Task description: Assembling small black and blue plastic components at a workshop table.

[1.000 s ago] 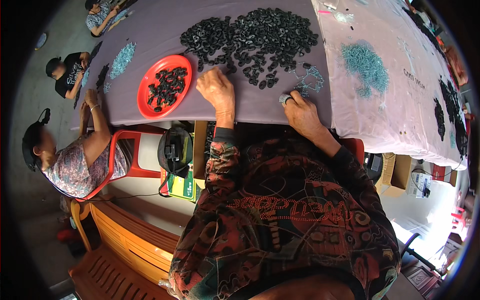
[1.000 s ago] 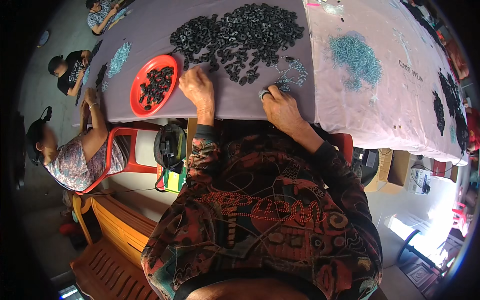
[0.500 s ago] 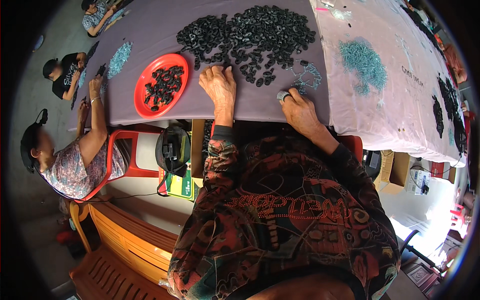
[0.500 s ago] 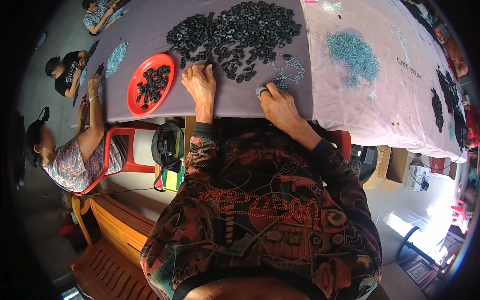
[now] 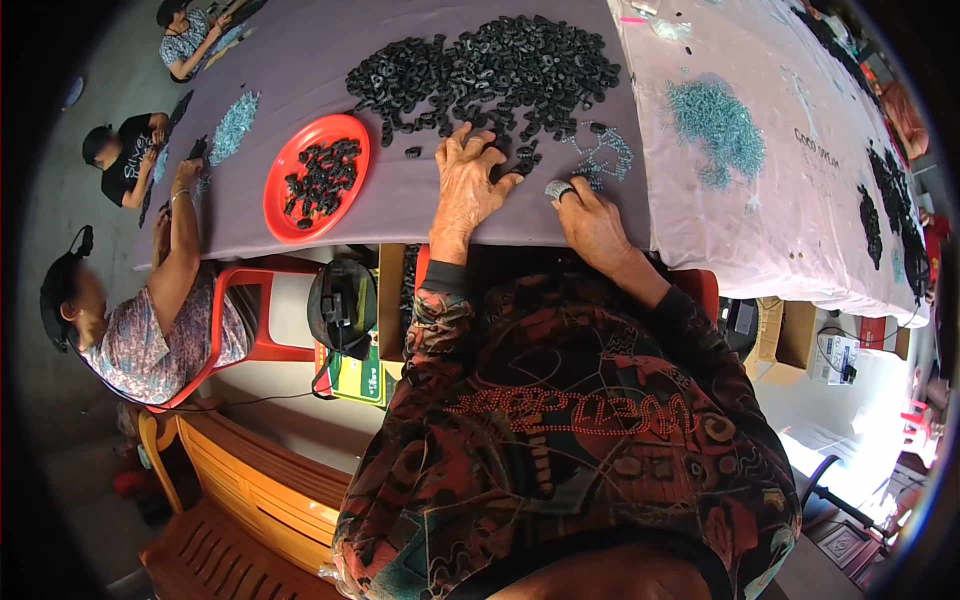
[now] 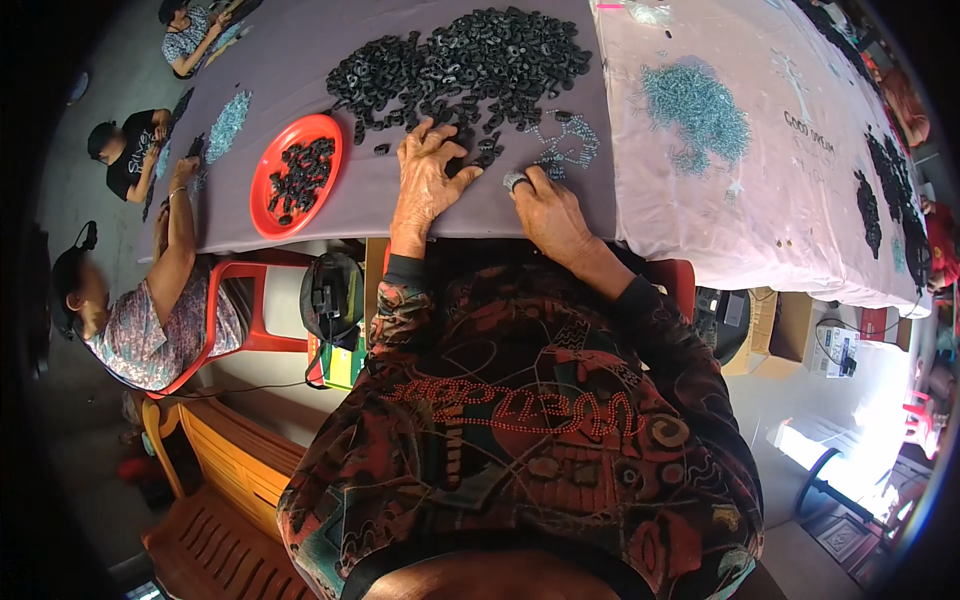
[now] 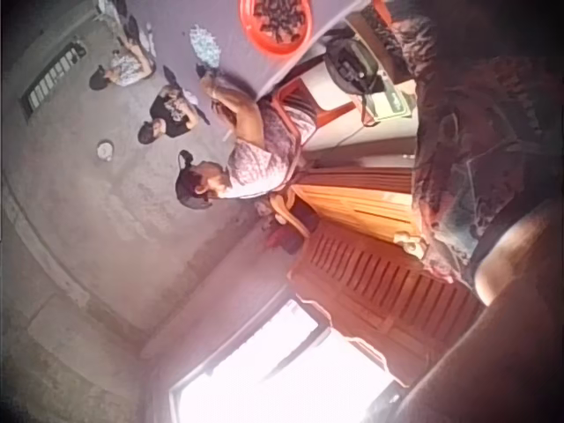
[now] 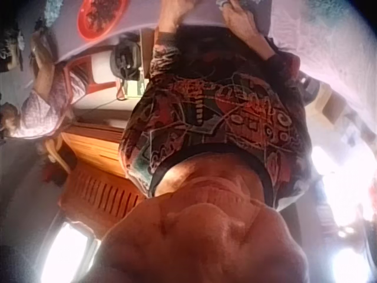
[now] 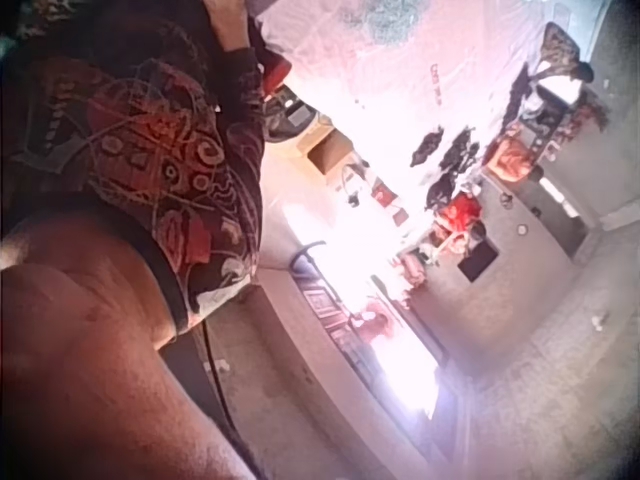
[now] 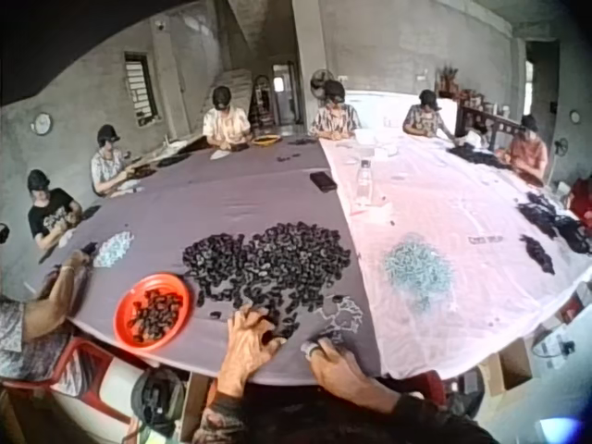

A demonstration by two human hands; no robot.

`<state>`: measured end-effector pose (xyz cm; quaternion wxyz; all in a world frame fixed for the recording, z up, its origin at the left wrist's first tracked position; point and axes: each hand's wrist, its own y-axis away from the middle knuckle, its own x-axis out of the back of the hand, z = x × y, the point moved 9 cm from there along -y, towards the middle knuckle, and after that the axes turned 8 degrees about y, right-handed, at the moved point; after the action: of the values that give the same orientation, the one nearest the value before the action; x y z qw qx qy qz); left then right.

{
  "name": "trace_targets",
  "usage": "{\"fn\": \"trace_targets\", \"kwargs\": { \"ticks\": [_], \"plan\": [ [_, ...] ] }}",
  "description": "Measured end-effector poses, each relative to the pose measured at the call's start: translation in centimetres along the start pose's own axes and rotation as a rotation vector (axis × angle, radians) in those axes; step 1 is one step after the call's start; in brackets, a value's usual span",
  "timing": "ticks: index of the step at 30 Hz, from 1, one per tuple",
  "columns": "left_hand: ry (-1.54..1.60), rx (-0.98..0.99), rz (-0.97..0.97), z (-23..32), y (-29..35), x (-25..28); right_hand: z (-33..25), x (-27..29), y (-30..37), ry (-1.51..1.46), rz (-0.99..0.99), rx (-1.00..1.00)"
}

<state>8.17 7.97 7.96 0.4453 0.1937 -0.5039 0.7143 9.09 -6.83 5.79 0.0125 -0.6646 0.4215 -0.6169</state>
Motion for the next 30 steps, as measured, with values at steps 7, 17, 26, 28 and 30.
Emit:
{"fn": "trace_targets", "kwargs": {
  "ticks": [7,17,26,28,30],
  "plan": [
    [0.159,0.012,0.047,0.9,-0.5,0.7,0.0,0.4,0.0,-0.013,0.024,-0.008],
    [1.467,0.239,0.123,1.5,-1.2,1.2,0.4,1.1,0.0,-0.062,0.083,-0.052],
    [1.629,0.265,-0.020,3.6,-1.2,-0.4,0.2,1.5,0.0,-0.017,0.129,-0.027],
    [1.638,0.235,-0.043,4.1,-1.2,-0.5,0.2,1.4,0.0,-0.035,0.117,-0.026],
    [1.631,0.223,-0.065,4.6,-1.2,-0.5,0.2,1.5,0.0,-0.049,0.119,-0.029]
  ]
}}
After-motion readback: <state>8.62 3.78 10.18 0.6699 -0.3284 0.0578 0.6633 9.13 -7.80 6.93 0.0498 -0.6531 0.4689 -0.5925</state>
